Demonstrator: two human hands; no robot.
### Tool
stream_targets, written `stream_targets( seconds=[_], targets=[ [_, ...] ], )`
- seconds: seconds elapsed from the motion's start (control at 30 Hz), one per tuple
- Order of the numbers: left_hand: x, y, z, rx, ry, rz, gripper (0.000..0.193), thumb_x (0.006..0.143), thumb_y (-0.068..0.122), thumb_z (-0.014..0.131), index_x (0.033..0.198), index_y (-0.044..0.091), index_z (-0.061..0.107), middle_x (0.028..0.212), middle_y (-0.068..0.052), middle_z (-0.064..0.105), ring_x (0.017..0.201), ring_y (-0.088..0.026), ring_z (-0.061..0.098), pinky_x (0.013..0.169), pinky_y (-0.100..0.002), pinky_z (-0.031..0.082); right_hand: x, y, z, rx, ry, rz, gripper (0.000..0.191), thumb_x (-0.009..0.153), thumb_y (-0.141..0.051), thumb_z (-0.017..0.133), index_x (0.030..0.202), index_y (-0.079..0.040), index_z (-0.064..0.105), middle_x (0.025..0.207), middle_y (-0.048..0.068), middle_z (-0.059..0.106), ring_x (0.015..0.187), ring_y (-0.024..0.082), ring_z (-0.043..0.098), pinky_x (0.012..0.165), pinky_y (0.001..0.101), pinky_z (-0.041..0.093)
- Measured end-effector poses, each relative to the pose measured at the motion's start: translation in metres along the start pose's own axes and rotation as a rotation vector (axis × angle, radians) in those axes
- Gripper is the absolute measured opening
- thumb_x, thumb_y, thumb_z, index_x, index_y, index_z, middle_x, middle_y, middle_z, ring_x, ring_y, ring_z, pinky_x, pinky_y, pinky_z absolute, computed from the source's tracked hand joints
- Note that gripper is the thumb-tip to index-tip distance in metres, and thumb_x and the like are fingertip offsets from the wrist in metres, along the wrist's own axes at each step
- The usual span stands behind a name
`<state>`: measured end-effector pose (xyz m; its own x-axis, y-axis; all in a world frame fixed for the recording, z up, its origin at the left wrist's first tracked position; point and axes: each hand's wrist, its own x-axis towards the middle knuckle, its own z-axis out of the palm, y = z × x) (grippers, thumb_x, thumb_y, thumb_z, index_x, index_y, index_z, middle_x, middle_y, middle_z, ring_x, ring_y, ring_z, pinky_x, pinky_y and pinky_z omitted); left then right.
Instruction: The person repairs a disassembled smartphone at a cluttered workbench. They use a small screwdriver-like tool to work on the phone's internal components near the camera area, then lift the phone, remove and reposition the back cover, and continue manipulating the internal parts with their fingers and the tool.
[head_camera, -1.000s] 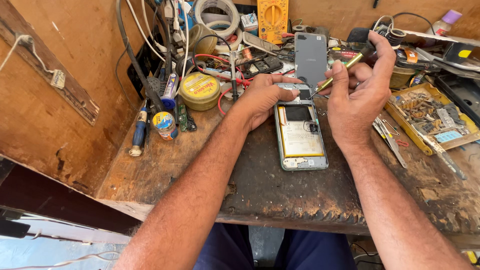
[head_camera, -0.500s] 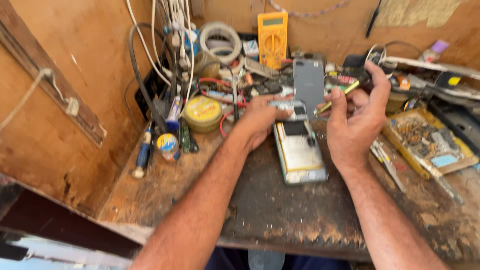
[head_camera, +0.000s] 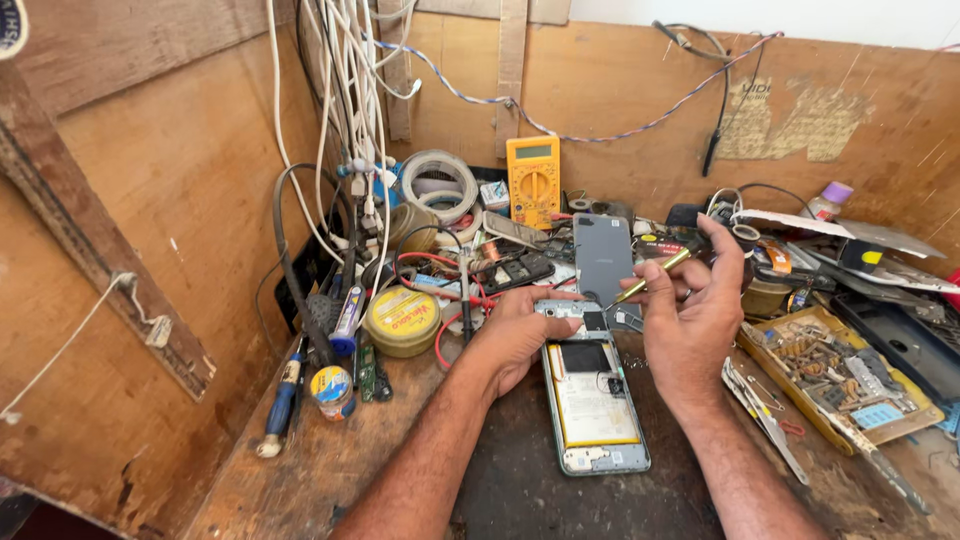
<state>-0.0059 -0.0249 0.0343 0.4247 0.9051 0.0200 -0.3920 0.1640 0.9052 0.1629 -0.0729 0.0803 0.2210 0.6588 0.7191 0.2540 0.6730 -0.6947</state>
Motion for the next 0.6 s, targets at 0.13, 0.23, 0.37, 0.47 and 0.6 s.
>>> stream_targets(
  seconds=[0.13, 0.23, 0.37, 0.47, 0.6],
  targets=[
    [0.0, 0.0, 0.001, -0.024, -0.027, -0.016, 0.036, 0.084, -0.011, 0.068, 0.119, -0.005, 0.067, 0.102, -0.014, 0.072, 0.09, -0.021, 0.071, 0.083, -0.035, 0.06, -0.001, 0.0, -0.001, -0.089, 0.0, -0.039, 0.056, 0.105, 0.008, 0.056, 0.154, -0.001, 0.03, 0.104, 0.015, 0.071, 0.089, 0.019, 0.074, 0.074, 0.0305, 0.063],
    [0.001, -0.001, 0.0, -0.02, -0.044, -0.012, 0.035, 0.084, -0.01, 0.068, 0.119, -0.006, 0.067, 0.101, -0.014, 0.072, 0.089, -0.021, 0.071, 0.082, -0.035, 0.061, 0.0, 0.002, -0.001, -0.07, 0.003, -0.072, 0.054, 0.107, 0.008, 0.056, 0.154, 0.0, 0.03, 0.107, 0.015, 0.072, 0.091, 0.019, 0.074, 0.077, 0.0306, 0.064],
    [0.003, -0.004, -0.001, -0.031, -0.051, -0.017, 0.035, 0.083, -0.011, 0.068, 0.118, -0.005, 0.066, 0.101, -0.015, 0.072, 0.088, -0.021, 0.072, 0.082, -0.035, 0.061, 0.002, 0.006, 0.002, -0.069, 0.0, -0.099, 0.053, 0.107, 0.009, 0.057, 0.153, -0.001, 0.032, 0.105, 0.014, 0.071, 0.09, 0.018, 0.074, 0.076, 0.0305, 0.063],
    [0.004, -0.006, -0.002, -0.013, -0.059, 0.007, 0.036, 0.083, -0.012, 0.068, 0.118, -0.006, 0.066, 0.101, -0.015, 0.073, 0.089, -0.021, 0.072, 0.083, -0.034, 0.061, 0.003, 0.009, 0.006, -0.122, -0.018, -0.156, 0.052, 0.107, 0.011, 0.058, 0.153, -0.001, 0.035, 0.1, 0.013, 0.07, 0.089, 0.017, 0.074, 0.076, 0.0295, 0.061],
    [0.006, -0.005, -0.003, -0.008, -0.056, -0.008, 0.037, 0.083, -0.012, 0.068, 0.119, -0.006, 0.066, 0.102, -0.015, 0.073, 0.089, -0.021, 0.072, 0.083, -0.035, 0.061, 0.0, 0.011, 0.006, -0.182, -0.036, -0.208, 0.052, 0.109, 0.011, 0.061, 0.154, -0.001, 0.036, 0.092, 0.009, 0.07, 0.088, 0.015, 0.074, 0.077, 0.0276, 0.06]
  ],
)
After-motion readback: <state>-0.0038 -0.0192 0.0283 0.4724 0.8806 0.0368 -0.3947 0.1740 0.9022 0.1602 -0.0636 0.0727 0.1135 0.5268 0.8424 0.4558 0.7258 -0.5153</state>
